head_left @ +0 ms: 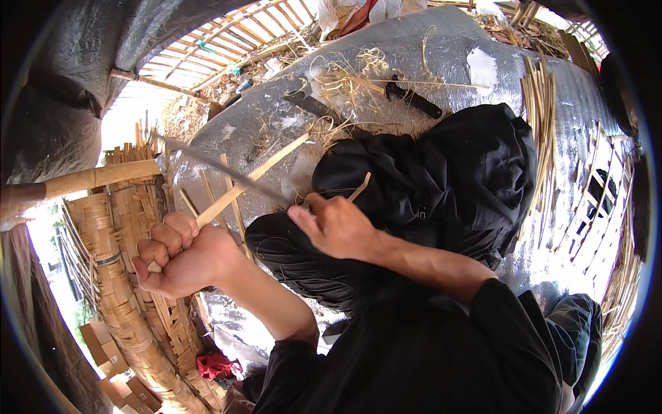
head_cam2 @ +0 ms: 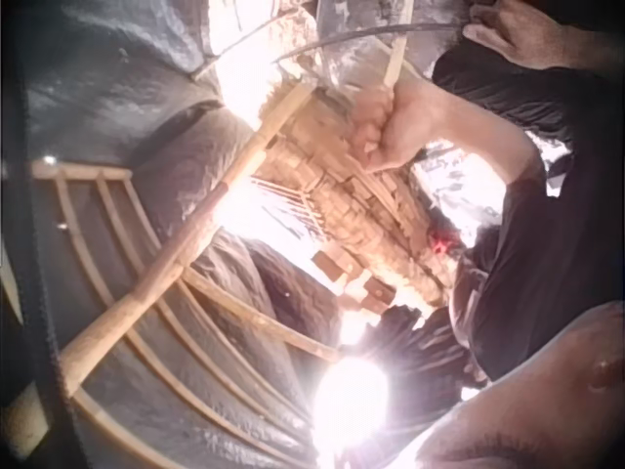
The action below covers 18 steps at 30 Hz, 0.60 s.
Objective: The person shaves a thin wooden strip using a large knife, pulling the blade along the edge of the wood repeatedly.
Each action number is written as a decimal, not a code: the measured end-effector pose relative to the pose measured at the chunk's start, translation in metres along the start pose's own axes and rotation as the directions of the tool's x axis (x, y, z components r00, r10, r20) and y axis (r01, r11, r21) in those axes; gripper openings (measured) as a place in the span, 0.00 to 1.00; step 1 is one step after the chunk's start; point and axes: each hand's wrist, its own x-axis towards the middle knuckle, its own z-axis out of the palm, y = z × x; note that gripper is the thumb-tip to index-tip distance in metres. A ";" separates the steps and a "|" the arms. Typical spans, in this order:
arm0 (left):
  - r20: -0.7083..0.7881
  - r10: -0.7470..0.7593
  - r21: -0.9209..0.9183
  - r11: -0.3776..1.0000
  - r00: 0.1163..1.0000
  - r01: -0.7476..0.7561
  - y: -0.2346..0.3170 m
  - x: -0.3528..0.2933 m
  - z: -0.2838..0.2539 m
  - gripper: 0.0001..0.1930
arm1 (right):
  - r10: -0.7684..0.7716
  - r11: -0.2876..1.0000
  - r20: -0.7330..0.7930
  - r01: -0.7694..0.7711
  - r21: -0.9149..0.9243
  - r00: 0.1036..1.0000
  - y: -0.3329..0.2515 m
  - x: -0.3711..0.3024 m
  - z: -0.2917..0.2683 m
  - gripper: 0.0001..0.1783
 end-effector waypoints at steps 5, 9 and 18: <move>-0.142 0.063 0.099 0.994 0.988 -0.049 -0.005 -0.005 0.021 0.23 | 0.045 0.999 -0.060 -0.044 0.029 0.997 0.020 0.000 0.021 0.26; -0.191 0.110 0.122 0.989 0.975 -0.088 -0.006 -0.002 0.022 0.22 | 0.151 0.988 -0.086 -0.153 -0.017 0.985 0.066 0.007 0.027 0.27; -0.167 0.110 0.158 0.984 0.980 -0.084 -0.007 -0.006 0.026 0.23 | 0.191 0.973 -0.075 -0.199 -0.113 0.979 0.066 -0.001 0.042 0.31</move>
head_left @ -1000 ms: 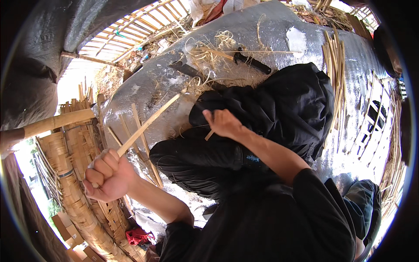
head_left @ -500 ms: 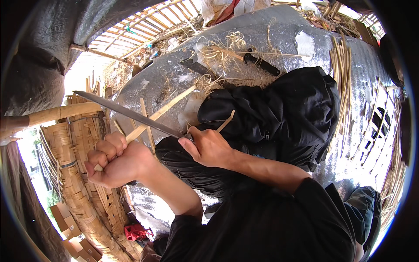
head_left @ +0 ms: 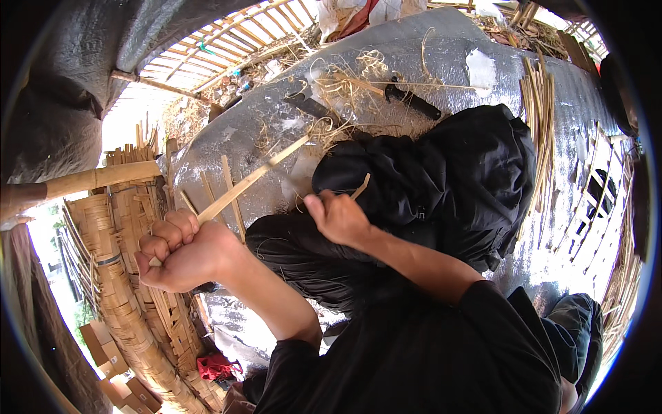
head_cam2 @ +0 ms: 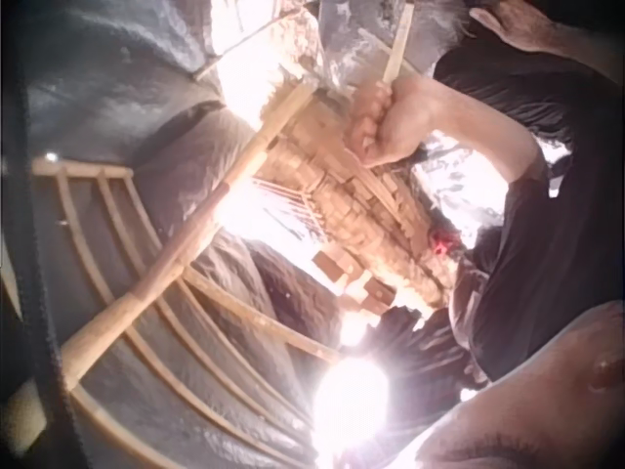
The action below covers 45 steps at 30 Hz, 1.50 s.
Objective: The person shaves a thin wooden strip using a large knife, pulling the blade along the edge of the wood repeatedly.
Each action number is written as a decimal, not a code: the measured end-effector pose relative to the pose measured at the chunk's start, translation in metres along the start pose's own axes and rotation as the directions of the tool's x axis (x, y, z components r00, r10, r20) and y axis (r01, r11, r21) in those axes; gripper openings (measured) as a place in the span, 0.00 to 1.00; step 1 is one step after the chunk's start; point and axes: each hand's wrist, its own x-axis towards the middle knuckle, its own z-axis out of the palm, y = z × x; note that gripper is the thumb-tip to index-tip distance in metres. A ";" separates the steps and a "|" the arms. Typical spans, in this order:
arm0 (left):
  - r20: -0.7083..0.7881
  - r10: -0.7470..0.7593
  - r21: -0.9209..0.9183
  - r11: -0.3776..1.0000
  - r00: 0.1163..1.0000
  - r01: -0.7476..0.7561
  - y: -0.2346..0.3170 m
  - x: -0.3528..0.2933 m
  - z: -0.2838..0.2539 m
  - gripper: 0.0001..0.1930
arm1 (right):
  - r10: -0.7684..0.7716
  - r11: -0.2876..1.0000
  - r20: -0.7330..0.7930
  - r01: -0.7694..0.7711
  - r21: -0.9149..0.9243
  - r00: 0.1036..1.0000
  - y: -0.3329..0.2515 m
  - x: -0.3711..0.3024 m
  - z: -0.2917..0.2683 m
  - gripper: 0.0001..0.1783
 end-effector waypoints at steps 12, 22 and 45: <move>0.238 -0.118 -0.239 0.955 0.964 0.176 0.056 0.064 -0.089 0.21 | 0.245 0.919 0.077 -0.206 -0.337 0.967 0.082 0.029 -0.035 0.33; 0.197 -0.312 -0.678 0.642 0.929 0.359 0.041 0.060 -0.191 0.20 | -0.129 0.751 0.166 -0.013 0.660 0.978 -0.013 -0.002 -0.100 0.31; 0.941 -0.092 0.239 0.861 0.326 -0.449 0.002 -0.097 0.051 0.16 | -0.390 0.802 -0.440 0.533 0.270 0.809 -0.060 -0.024 -0.152 0.08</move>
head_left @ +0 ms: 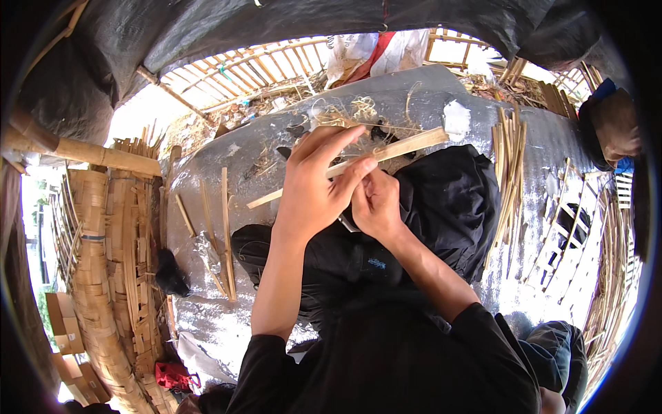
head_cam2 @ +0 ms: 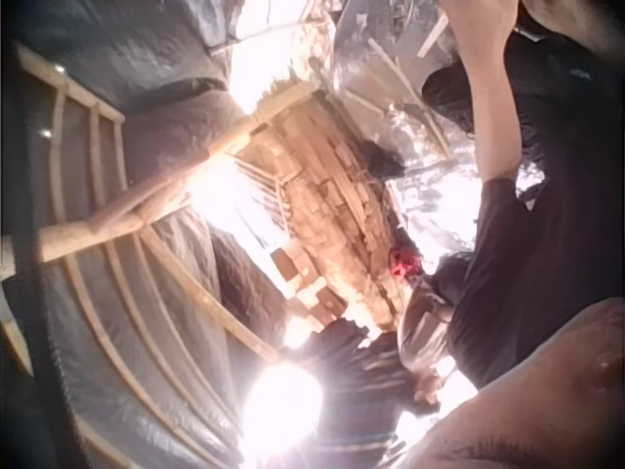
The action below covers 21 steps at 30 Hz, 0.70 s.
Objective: The person shaves a thin wooden strip using a large knife, pulling the blade along the edge of the wood repeatedly.
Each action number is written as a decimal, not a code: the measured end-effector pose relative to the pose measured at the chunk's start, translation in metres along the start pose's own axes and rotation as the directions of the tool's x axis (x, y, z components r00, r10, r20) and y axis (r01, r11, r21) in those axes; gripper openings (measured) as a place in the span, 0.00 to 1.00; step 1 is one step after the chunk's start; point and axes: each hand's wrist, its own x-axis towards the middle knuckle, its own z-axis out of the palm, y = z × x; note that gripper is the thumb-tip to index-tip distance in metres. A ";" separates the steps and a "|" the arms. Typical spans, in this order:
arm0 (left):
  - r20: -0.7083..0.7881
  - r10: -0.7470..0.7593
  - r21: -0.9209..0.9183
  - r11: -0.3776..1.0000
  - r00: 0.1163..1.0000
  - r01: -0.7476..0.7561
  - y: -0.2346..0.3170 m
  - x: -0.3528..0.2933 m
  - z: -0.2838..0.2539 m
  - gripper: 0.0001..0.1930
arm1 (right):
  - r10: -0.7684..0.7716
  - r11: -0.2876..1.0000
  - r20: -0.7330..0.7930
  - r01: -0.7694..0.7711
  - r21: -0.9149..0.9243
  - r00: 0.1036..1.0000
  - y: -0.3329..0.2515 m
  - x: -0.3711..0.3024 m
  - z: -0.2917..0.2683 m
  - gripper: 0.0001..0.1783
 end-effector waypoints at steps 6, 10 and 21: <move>0.094 -0.007 -0.067 0.998 0.996 0.014 0.001 0.007 0.018 0.06 | -0.085 0.986 0.012 0.086 -0.143 0.996 0.005 -0.006 -0.017 0.11; -0.093 0.111 0.138 0.986 0.989 -0.098 -0.004 0.009 0.021 0.04 | -0.110 0.943 0.005 0.106 -0.316 0.994 -0.002 0.010 -0.023 0.05; -0.328 -0.657 0.093 0.692 0.678 0.716 -0.205 -0.079 -0.072 0.18 | -0.418 0.897 -0.524 0.245 -0.369 0.742 -0.084 0.133 -0.222 0.18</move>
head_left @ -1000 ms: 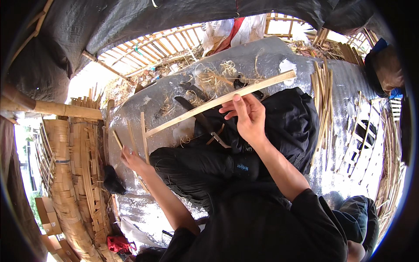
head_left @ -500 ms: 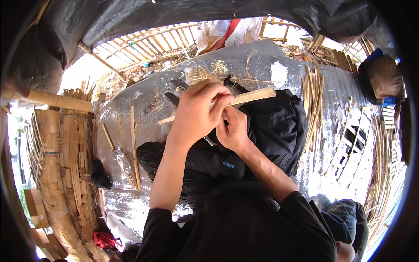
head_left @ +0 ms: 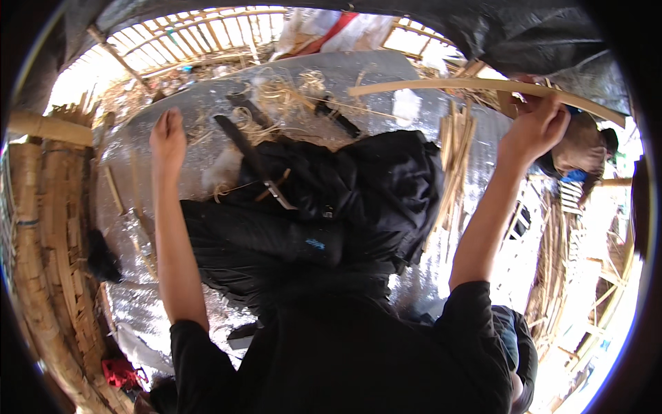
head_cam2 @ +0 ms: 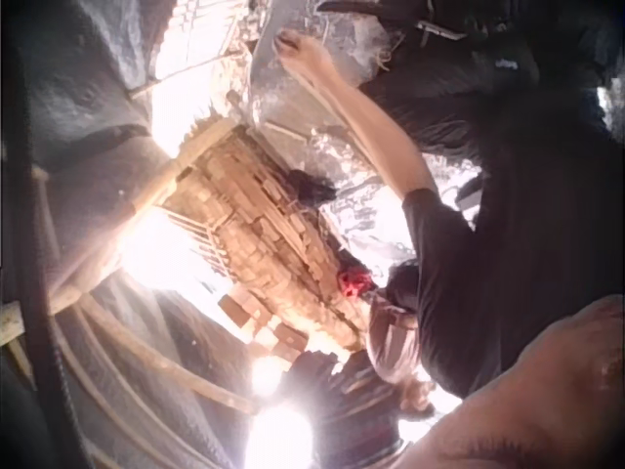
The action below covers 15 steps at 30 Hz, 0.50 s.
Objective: The person shaves a thin wooden strip using a large knife, pulling the blade along the edge of the wood repeatedly.
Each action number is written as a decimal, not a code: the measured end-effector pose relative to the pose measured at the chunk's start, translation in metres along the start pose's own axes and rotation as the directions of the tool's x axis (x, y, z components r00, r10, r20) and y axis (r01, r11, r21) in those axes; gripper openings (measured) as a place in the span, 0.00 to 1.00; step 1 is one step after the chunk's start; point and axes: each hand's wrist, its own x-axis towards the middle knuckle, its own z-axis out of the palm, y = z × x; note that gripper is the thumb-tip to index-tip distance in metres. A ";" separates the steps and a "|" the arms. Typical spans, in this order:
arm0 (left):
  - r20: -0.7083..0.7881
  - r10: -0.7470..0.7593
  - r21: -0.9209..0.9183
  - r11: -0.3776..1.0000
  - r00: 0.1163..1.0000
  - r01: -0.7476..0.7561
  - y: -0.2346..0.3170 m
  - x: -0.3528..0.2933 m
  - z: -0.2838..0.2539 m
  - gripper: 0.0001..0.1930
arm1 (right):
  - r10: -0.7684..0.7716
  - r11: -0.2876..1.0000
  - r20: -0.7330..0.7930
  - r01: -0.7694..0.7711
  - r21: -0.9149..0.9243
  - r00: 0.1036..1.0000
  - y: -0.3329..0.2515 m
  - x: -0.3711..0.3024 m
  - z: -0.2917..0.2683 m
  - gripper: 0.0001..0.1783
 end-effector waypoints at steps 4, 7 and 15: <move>0.090 0.028 0.126 0.991 0.996 -0.039 -0.135 -0.015 0.038 0.21 | -0.170 0.884 -0.011 0.147 -0.443 0.985 0.001 0.073 -0.049 0.14; 0.048 -0.114 0.179 0.978 0.992 0.104 -0.098 -0.046 0.061 0.21 | -0.301 0.635 0.203 0.354 -0.686 0.932 0.073 0.088 -0.108 0.15; 0.124 -0.208 -0.027 0.977 0.970 0.213 -0.057 -0.051 0.024 0.17 | 0.422 0.311 0.187 0.052 -0.949 0.887 0.220 -0.003 -0.199 0.17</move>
